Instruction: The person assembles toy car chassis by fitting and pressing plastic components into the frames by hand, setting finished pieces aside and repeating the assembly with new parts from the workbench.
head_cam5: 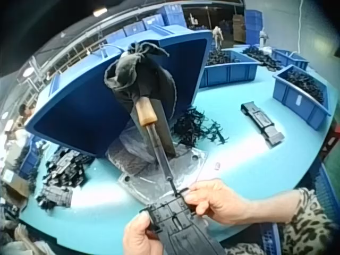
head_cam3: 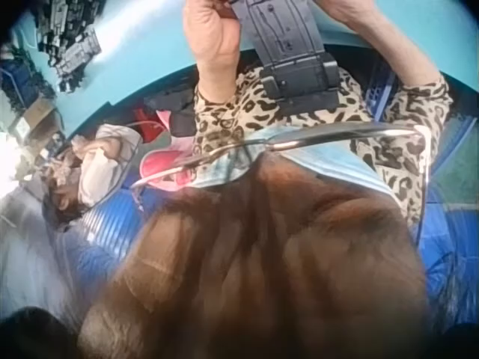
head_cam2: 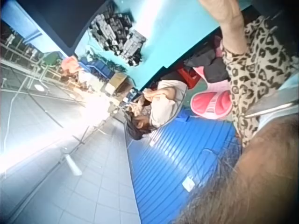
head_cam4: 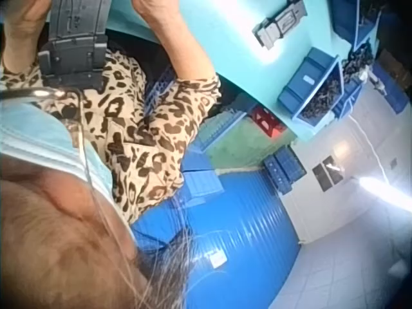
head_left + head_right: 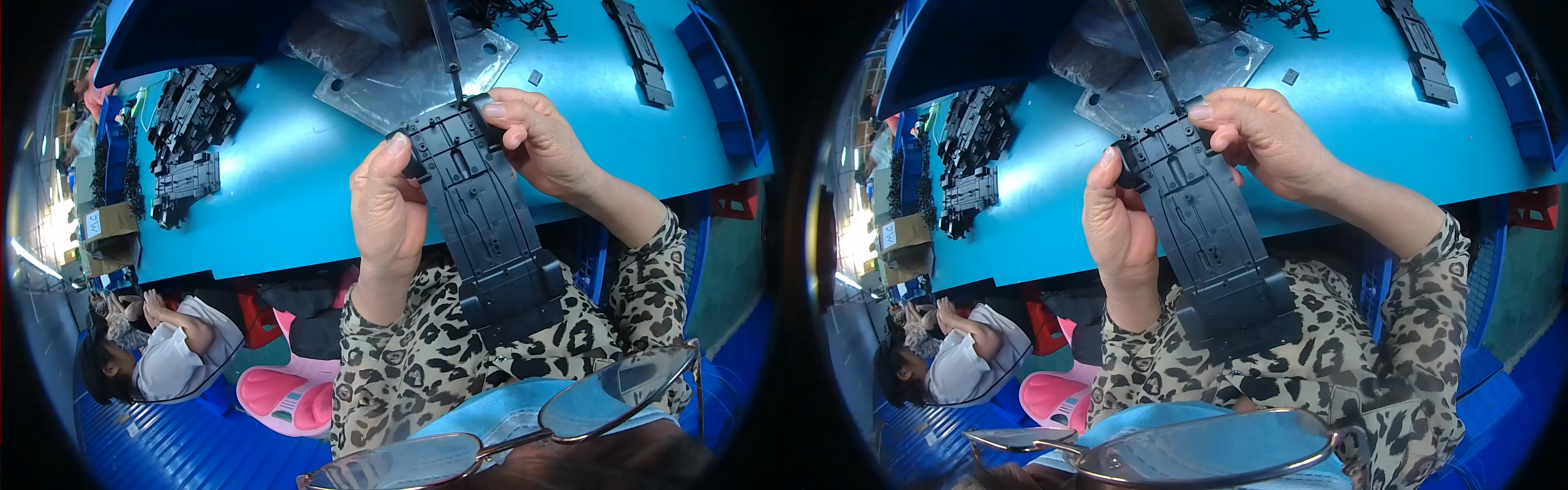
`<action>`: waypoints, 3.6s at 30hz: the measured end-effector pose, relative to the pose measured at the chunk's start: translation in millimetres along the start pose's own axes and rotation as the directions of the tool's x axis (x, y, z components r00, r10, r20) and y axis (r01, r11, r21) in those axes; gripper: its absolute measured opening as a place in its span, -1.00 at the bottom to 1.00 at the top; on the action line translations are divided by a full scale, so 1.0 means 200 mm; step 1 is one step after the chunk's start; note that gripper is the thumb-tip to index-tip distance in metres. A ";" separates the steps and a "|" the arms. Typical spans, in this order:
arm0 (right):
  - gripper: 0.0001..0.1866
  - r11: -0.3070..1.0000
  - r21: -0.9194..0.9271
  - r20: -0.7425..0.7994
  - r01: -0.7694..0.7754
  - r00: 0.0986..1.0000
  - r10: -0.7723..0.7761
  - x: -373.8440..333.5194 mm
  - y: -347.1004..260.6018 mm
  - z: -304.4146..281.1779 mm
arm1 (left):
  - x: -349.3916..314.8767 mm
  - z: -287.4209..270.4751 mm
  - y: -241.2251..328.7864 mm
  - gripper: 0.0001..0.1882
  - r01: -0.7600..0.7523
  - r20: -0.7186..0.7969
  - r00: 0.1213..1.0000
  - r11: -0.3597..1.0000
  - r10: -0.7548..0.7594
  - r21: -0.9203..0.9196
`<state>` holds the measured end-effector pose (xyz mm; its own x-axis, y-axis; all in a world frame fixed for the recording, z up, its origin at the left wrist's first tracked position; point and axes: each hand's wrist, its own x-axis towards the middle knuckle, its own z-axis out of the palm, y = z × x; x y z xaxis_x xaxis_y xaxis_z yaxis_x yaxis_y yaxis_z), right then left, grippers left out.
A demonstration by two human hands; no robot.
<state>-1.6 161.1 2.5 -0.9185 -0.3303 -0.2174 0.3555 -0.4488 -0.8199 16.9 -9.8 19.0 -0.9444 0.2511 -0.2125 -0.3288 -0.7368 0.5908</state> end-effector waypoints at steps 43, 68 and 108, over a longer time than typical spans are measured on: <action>-0.78 1.000 0.020 0.001 0.008 1.000 -0.008 0.00 0.01 -0.02 | 0.02 -0.01 -0.03 -0.87 -0.016 -0.018 1.000 1.000 0.016 -0.011; -0.78 0.999 0.019 0.024 0.029 0.999 -0.029 -0.01 0.02 -0.02 | 0.02 -0.06 -0.04 -0.84 -0.043 -0.029 0.999 0.999 0.042 -0.008; -0.77 0.998 -0.026 0.020 -0.053 0.998 0.054 0.03 0.00 -0.04 | 0.08 -0.04 0.01 -0.85 -0.143 0.036 0.990 0.973 0.139 0.184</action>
<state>-8.3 166.4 -2.1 -0.8943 -0.3710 -0.2504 0.3994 -0.4091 -0.8204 2.0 -13.0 9.8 -0.9806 0.1686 -0.1005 -0.1862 -0.6372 0.7478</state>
